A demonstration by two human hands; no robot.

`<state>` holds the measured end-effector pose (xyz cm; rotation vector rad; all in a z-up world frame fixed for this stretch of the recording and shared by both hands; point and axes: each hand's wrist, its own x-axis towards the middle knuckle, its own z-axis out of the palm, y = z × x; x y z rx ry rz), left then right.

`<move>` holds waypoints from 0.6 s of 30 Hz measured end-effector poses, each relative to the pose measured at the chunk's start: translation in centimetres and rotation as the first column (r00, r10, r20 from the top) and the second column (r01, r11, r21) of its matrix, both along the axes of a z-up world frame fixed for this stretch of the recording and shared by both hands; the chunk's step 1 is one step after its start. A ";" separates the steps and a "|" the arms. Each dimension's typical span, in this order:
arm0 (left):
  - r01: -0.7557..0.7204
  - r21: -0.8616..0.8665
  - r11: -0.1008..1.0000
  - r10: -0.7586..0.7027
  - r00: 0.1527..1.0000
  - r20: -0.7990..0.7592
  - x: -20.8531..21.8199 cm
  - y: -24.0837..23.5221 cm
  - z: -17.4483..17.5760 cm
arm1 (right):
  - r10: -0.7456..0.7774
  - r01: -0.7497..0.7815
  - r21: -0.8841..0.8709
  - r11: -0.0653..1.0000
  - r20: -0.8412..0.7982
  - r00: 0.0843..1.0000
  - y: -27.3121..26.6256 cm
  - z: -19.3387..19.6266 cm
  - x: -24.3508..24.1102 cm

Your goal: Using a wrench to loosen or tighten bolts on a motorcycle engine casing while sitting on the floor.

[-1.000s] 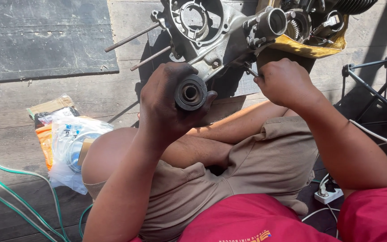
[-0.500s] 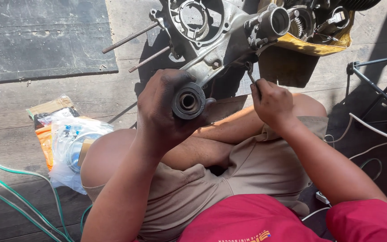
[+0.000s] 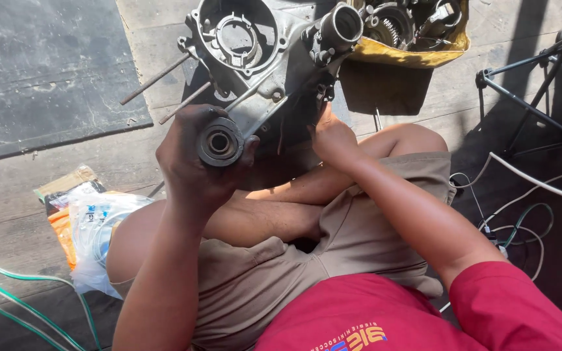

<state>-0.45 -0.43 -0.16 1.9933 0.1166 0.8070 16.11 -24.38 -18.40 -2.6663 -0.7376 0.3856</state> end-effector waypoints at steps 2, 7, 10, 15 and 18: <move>0.007 -0.005 1.000 -0.007 0.996 0.094 0.6 0.2 -0.8 | -0.004 0.004 0.012 1.000 -0.002 1.000 -0.6 -0.5 0.2; 0.019 -0.020 1.000 -0.016 0.990 0.141 0.6 0.8 -1.8 | 0.213 -0.193 -0.217 0.957 0.075 0.974 -2.1 -1.3 -0.6; 0.026 -0.041 0.999 -0.019 0.987 0.160 0.8 0.7 -1.8 | 0.168 -0.169 -0.105 0.980 -0.017 0.986 -2.0 2.8 -2.2; -0.010 -0.068 0.998 0.020 0.990 0.136 0.7 0.3 -1.1 | 0.142 -0.140 -0.077 0.987 0.034 0.989 -3.9 10.1 -0.8; 0.008 -0.089 0.996 0.005 0.989 0.148 0.8 0.4 -1.1 | 0.138 -0.138 -0.120 0.983 -0.011 0.990 -2.0 14.6 -0.2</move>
